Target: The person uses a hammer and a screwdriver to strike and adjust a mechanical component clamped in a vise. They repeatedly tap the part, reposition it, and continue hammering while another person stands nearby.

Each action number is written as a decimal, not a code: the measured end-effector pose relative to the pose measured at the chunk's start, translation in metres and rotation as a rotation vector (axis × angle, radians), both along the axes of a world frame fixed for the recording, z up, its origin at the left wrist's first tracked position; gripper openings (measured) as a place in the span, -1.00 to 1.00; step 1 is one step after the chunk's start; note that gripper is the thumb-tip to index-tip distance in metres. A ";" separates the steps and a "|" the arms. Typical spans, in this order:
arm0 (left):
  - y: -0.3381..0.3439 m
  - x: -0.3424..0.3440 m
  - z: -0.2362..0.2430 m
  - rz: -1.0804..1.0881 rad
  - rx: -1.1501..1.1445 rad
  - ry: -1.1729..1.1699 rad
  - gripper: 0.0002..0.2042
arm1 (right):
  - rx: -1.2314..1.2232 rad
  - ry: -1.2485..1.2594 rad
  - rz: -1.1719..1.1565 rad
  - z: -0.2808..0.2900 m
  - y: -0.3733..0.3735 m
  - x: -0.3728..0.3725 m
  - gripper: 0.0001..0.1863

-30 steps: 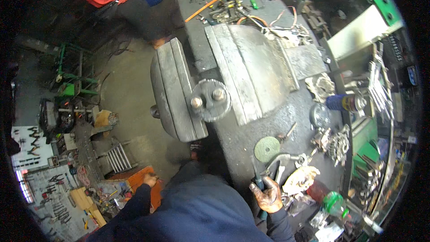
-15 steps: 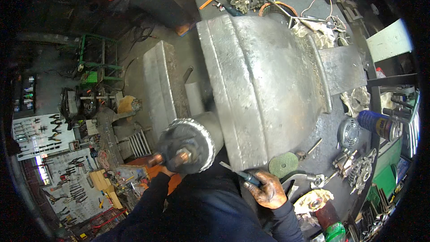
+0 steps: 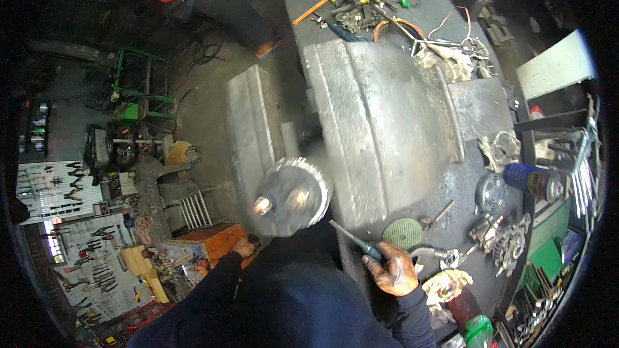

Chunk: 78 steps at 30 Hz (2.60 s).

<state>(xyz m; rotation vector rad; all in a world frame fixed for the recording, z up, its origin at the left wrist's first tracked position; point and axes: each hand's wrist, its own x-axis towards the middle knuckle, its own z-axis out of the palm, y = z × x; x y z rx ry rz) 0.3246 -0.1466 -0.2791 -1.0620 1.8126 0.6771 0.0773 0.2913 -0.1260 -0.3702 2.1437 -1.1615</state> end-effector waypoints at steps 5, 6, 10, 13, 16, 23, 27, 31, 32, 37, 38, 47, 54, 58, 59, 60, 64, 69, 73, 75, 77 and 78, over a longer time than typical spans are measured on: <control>0.009 -0.060 0.022 -0.656 -0.036 0.044 -0.43 | -0.005 0.158 -0.107 0.061 -0.017 0.018 -0.73; 0.015 -0.075 0.026 -0.745 -0.022 0.128 -0.42 | 0.050 0.051 -0.127 0.073 -0.015 0.025 -0.68; 0.056 -0.134 0.079 -0.688 0.332 0.621 -0.45 | 0.092 0.305 -0.193 0.114 -0.019 0.055 -0.70; 0.084 -0.178 0.180 -0.561 0.712 1.042 -0.54 | 0.156 0.768 -0.097 0.138 -0.020 0.046 -0.71; 0.092 -0.202 0.230 -0.535 0.563 1.787 -0.74 | 0.358 0.977 -0.084 0.184 -0.030 0.035 -0.63; 0.082 -0.291 0.231 -0.239 -0.122 2.157 -0.61 | 0.624 1.154 0.006 0.238 -0.072 0.006 -0.70; 0.088 -0.309 0.214 -0.189 -0.095 2.189 -0.53 | 0.672 1.136 -0.023 0.244 -0.095 0.002 -0.77; 0.085 -0.305 0.212 -0.242 -0.101 2.158 -0.53 | 0.853 1.000 0.162 0.247 -0.118 -0.002 -0.76; 0.084 -0.303 0.212 -0.238 -0.088 2.156 -0.54 | 0.690 0.981 0.270 0.256 -0.111 -0.003 -0.75; 0.080 -0.303 0.210 -0.253 -0.078 2.175 -0.59 | 0.659 1.047 0.025 0.270 -0.075 0.009 -0.65; 0.079 -0.303 0.211 -0.267 -0.080 2.173 -0.60 | 0.664 1.064 0.013 0.265 -0.075 0.009 -0.65; 0.084 -0.296 0.228 -0.402 -0.153 2.213 -0.57 | 0.820 1.237 0.021 0.232 -0.091 0.003 -0.67; 0.175 -0.304 0.294 -0.993 0.104 2.312 -0.29 | 0.940 1.418 0.247 0.234 -0.083 -0.007 -0.71; 0.195 -0.317 0.289 -0.863 0.083 2.305 -0.46 | 0.931 1.341 0.387 0.239 -0.070 -0.018 -0.65; 0.200 -0.319 0.287 -0.793 0.067 2.348 -0.51 | 0.933 1.349 0.416 0.241 -0.067 -0.020 -0.65; 0.205 -0.321 0.286 -0.692 0.084 2.396 -0.63 | 0.934 1.357 0.446 0.244 -0.065 -0.022 -0.64; 0.209 -0.326 0.286 -0.657 0.026 2.407 -0.60 | 0.812 1.462 0.548 0.252 -0.060 -0.045 -0.80; 0.213 -0.331 0.290 -0.595 -0.106 2.437 -0.58 | 0.639 1.536 0.590 0.251 -0.049 -0.066 -0.70; 0.205 -0.328 0.281 -0.702 0.003 2.490 -0.56 | 0.898 1.510 0.407 0.232 -0.064 -0.026 -0.77; 0.206 -0.328 0.278 -0.678 0.054 2.469 -0.55 | 0.908 1.481 0.409 0.239 -0.071 -0.019 -0.78; 0.208 -0.328 0.285 -0.685 0.006 2.402 -0.54 | 0.804 1.471 0.466 0.247 -0.063 -0.036 -0.78; 0.207 -0.323 0.288 -0.674 -0.009 2.313 -0.54 | 0.805 1.413 0.519 0.253 -0.063 -0.043 -0.77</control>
